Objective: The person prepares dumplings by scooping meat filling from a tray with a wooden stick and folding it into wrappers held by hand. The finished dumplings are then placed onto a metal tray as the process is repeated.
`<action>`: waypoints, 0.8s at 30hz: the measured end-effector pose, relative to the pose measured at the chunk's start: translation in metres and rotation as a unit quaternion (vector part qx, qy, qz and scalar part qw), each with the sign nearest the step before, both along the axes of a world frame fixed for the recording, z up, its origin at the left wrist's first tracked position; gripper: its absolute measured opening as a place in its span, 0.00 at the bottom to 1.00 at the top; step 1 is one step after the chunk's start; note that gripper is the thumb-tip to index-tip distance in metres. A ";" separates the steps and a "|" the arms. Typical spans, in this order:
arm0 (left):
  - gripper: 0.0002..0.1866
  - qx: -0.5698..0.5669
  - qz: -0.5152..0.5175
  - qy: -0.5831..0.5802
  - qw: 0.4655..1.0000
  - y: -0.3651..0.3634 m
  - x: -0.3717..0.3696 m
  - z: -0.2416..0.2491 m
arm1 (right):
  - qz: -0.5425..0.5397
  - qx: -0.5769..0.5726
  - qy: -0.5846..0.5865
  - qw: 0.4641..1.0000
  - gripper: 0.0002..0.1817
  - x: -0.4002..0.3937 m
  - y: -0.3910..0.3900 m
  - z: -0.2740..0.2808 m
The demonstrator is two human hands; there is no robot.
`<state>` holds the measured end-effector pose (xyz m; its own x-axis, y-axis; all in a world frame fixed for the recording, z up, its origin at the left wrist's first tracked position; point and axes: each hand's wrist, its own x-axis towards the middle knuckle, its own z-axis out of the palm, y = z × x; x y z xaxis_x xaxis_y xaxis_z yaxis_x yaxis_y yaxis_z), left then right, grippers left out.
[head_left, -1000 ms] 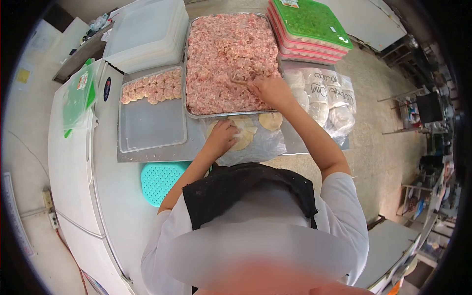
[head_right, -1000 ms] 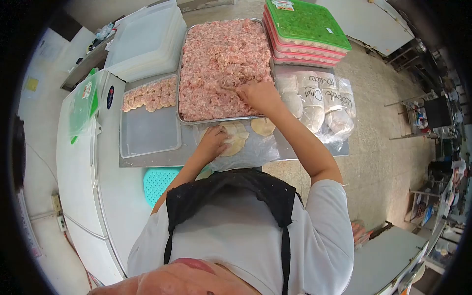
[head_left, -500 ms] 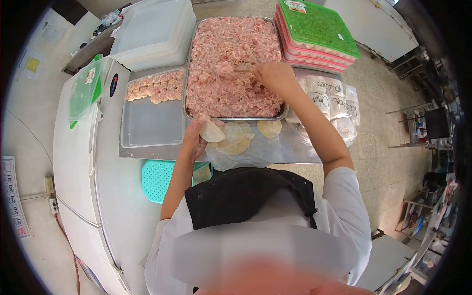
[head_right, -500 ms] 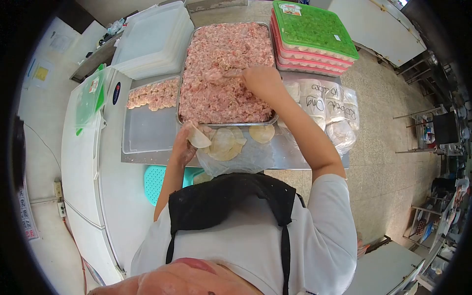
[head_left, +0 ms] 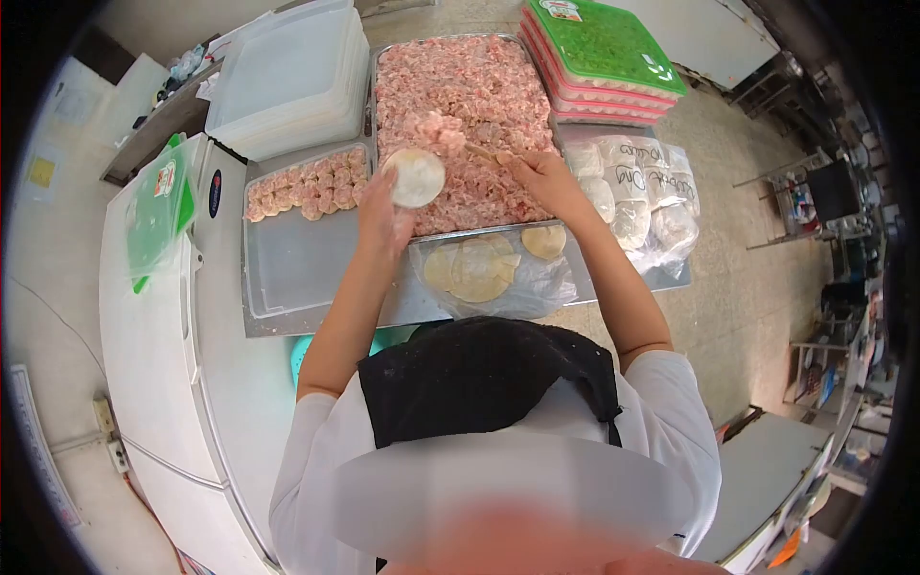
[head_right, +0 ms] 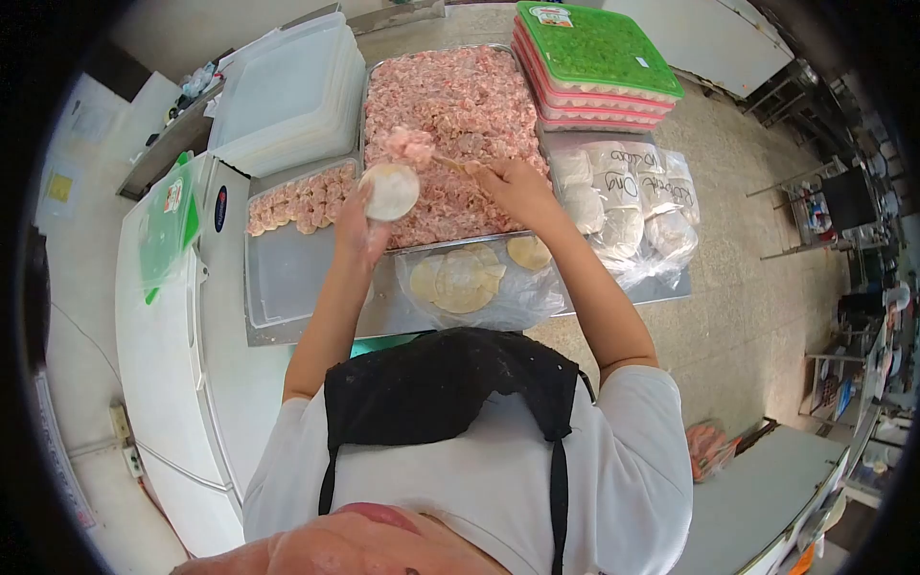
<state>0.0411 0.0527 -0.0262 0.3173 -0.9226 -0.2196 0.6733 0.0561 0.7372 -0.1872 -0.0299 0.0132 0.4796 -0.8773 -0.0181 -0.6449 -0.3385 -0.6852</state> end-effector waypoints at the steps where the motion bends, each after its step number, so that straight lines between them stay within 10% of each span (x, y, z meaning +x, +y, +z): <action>1: 0.20 -0.039 -0.022 0.052 0.998 -0.010 -0.006 0.009 | 0.014 0.022 -0.073 0.997 0.15 0.007 0.006 0.001; 5: 0.27 -0.031 0.005 0.218 0.975 -0.038 -0.008 0.035 | 0.050 -0.126 -0.119 0.984 0.12 0.026 0.024 -0.039; 8: 0.37 0.030 0.051 0.270 0.961 -0.040 0.001 0.020 | 0.084 -0.159 0.057 0.982 0.10 0.007 0.024 -0.002; 18: 0.42 0.047 0.040 0.189 0.980 -0.036 -0.019 0.045 | 0.114 -0.267 0.245 0.925 0.10 -0.011 0.033 0.057; 24: 0.39 -0.011 0.038 0.177 0.983 -0.045 -0.025 0.038 | 0.165 -0.260 0.109 0.945 0.12 -0.024 0.005 0.032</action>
<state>0.0164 0.0073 0.0114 0.2926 -0.9048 -0.3094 0.8811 0.1294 0.4549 -0.2116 -0.0252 0.0455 0.7638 -0.5972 0.2450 -0.5514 -0.8010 -0.2333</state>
